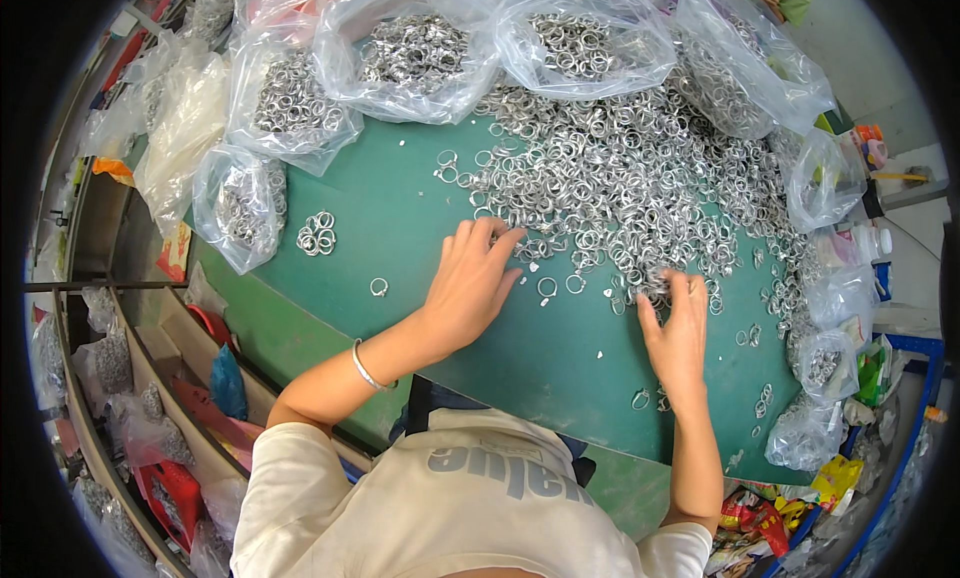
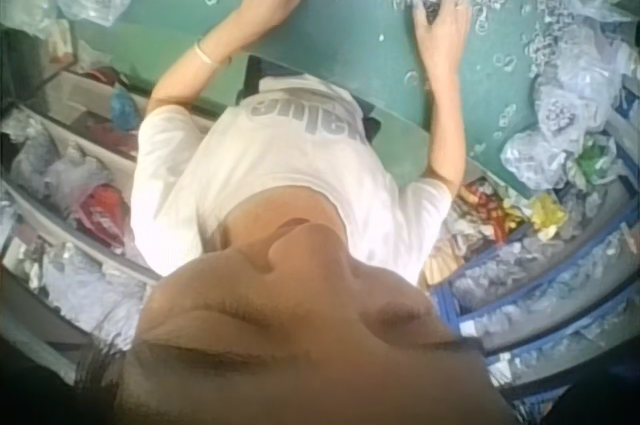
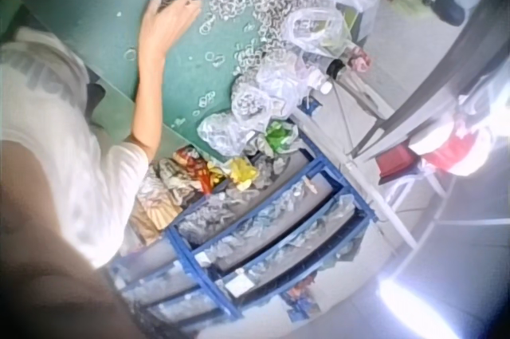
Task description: The person sorts metal rings from a large pile on a green table by hand and places some into plastic bags.
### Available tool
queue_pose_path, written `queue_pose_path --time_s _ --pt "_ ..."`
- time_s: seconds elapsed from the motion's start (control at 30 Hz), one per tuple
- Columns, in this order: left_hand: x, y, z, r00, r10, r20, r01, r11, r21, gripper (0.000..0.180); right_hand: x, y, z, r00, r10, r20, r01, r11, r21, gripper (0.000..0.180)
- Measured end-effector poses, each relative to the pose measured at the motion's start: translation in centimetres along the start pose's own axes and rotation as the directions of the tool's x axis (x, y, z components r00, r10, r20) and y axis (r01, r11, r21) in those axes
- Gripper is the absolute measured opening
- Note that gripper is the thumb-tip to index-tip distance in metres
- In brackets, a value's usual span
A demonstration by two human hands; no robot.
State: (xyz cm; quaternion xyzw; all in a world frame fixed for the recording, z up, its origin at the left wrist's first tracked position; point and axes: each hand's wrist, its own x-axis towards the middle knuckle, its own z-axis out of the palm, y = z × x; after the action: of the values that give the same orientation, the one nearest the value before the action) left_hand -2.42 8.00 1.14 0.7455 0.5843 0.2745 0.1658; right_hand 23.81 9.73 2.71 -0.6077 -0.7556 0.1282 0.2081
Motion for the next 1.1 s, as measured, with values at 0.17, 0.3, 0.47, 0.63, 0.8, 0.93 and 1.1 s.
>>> queue_pose_path --time_s 0.17,0.3,0.47,0.63,0.8,0.93,1.1 --pt "0.5 -0.3 0.6 0.998 0.016 0.066 -0.020 0.998 0.062 0.035 -0.1 -0.4 -1.4 0.981 0.189 -0.043 -0.186 0.980 0.065 0.037" --pt "0.2 0.1 0.8 0.996 0.049 0.070 -0.052 0.998 0.041 0.030 -0.3 -3.0 0.3 0.984 -0.178 0.012 0.177 0.984 0.030 0.026" --pt "0.1 0.7 0.8 0.997 0.061 0.044 -0.059 0.998 -0.029 0.031 1.1 -4.5 4.1 0.936 -0.343 0.083 0.353 0.913 -0.206 0.016" --pt "-1.3 1.7 -1.1 0.940 -0.101 0.325 0.269 0.805 -0.528 0.031 0.3 -5.4 2.0 0.951 -0.298 0.080 0.276 0.938 0.209 0.014" --pt "-2.4 1.5 -0.6 0.684 0.028 0.729 0.728 -0.095 -0.679 0.031 -1.1 -6.9 1.5 0.900 -0.436 -0.017 0.413 0.841 0.349 0.018" --pt "-2.6 1.6 -0.7 0.749 0.038 0.662 0.658 0.075 -0.749 0.028 -0.8 -6.6 0.4 0.894 -0.426 0.137 0.332 0.837 0.436 0.026" --pt "-2.8 2.0 -1.7 0.789 -0.052 0.612 0.614 0.100 -0.783 0.030 -0.1 -4.6 -0.6 0.827 -0.071 0.558 -0.515 0.307 0.801 0.045"
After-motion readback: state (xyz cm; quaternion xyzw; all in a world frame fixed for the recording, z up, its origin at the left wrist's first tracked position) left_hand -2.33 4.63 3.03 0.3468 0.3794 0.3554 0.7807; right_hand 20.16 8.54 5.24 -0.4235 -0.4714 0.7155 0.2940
